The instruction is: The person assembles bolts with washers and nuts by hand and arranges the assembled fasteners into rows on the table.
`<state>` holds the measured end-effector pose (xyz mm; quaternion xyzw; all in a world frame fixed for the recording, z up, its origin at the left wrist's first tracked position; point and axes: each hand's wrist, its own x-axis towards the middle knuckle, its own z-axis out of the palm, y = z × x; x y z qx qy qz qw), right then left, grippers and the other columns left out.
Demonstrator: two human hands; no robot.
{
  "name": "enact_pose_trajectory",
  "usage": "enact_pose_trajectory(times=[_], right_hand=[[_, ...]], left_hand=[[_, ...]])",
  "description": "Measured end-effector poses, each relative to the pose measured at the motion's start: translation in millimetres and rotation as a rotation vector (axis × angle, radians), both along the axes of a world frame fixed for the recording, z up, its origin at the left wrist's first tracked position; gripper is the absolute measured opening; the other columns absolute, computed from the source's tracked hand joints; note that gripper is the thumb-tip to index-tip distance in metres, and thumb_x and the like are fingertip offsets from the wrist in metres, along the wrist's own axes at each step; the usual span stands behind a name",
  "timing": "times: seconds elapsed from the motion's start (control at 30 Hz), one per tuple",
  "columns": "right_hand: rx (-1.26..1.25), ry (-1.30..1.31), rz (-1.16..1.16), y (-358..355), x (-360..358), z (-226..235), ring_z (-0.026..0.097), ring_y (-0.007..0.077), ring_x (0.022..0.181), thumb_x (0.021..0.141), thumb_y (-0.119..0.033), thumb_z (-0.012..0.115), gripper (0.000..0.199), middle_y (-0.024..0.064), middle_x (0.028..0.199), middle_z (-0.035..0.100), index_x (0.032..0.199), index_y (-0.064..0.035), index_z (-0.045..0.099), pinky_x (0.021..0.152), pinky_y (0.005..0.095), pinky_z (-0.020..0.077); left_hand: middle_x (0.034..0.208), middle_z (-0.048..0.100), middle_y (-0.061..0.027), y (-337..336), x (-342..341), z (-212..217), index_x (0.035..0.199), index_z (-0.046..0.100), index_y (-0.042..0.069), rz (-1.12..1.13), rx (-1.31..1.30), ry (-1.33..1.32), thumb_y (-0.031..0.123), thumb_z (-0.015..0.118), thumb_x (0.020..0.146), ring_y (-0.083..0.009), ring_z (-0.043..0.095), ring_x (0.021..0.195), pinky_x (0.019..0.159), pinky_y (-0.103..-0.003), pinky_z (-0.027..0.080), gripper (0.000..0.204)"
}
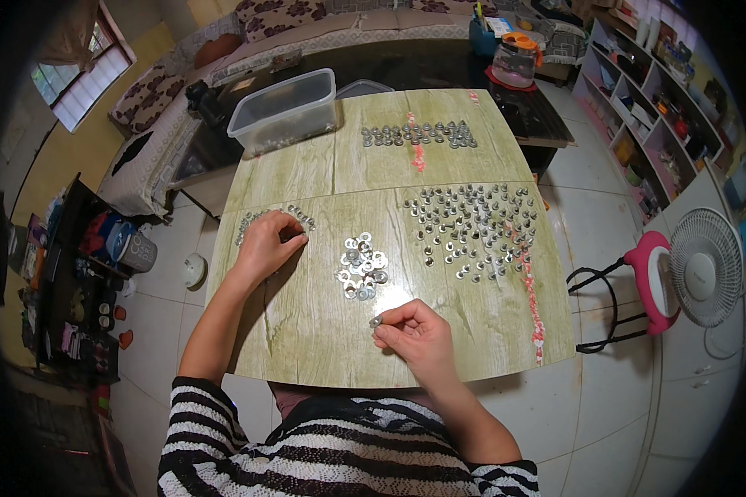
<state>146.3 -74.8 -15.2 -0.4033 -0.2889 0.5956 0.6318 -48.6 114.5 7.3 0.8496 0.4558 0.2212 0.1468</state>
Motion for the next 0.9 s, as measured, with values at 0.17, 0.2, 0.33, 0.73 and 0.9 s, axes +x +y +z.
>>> enact_pose_trajectory(times=[0.17, 0.2, 0.33, 0.73, 0.9], right_hand=[[-0.013, -0.03, -0.01, -0.8, -1.5, 2.9, 0.056, 0.0125, 0.064, 0.074, 0.007, 0.055, 0.011, 0.0108, 0.076, 0.056, 0.083, 0.0036, 0.049, 0.058, 0.0217, 0.0492], [-0.013, -0.031, -0.007, -0.9, -1.8, 2.9, 0.056, 0.0125, 0.064, 0.074, 0.007, 0.055, 0.011, 0.0108, 0.076, 0.056, 0.083, 0.0036, 0.049, 0.058, 0.0217, 0.0492], [0.003, -0.031, -0.006, -1.5, -1.2, 1.3, 0.056, 0.0126, 0.065, 0.074, 0.008, 0.055, 0.012, 0.0108, 0.077, 0.055, 0.083, 0.0035, 0.049, 0.058, 0.0218, 0.0495], [0.04, -0.001, -0.015, 0.3, -2.9, 0.4, 0.056, 0.0126, 0.067, 0.074, 0.007, 0.055, 0.013, 0.01, 0.079, 0.055, 0.085, 0.0036, 0.048, 0.06, 0.0214, 0.0492], [0.045, -0.025, -0.006, -1.8, -1.2, -1.2, 0.056, 0.0116, 0.066, 0.075, 0.006, 0.055, 0.012, 0.009, 0.078, 0.055, 0.085, 0.0034, 0.048, 0.058, 0.0207, 0.048]], left_hand=[[0.071, 0.056, -0.0092, -0.6, -0.2, -6.4, 0.071, 0.058, 0.004, -0.088, 0.046, -0.03, 0.01, 0.061, 0.067, -0.0261, 0.053, 0.072, 0.064, -0.035, 0.043, 0.008], [0.071, 0.056, -0.0092, -0.2, -1.0, -6.9, 0.071, 0.058, 0.004, -0.084, 0.046, -0.03, 0.01, 0.061, 0.067, -0.0261, 0.053, 0.072, 0.064, -0.035, 0.043, 0.008], [0.073, 0.056, -0.0082, -4.1, 3.1, -4.6, 0.076, 0.058, 0.002, -0.141, 0.099, 0.001, 0.006, 0.062, 0.068, -0.0202, 0.056, 0.065, 0.059, -0.029, 0.045, 0.01], [0.079, 0.057, -0.0019, -86.6, 42.3, 11.9, 0.089, 0.055, -0.001, -0.418, -1.022, -0.755, 0.001, 0.062, 0.072, -0.007, 0.054, 0.073, 0.067, -0.019, 0.044, 0.017], [0.08, 0.056, -0.0019, -91.5, 46.0, 4.5, 0.089, 0.055, -0.001, -0.444, -1.048, -0.734, 0.0, 0.062, 0.072, -0.0067, 0.054, 0.074, 0.066, -0.019, 0.044, 0.018]])
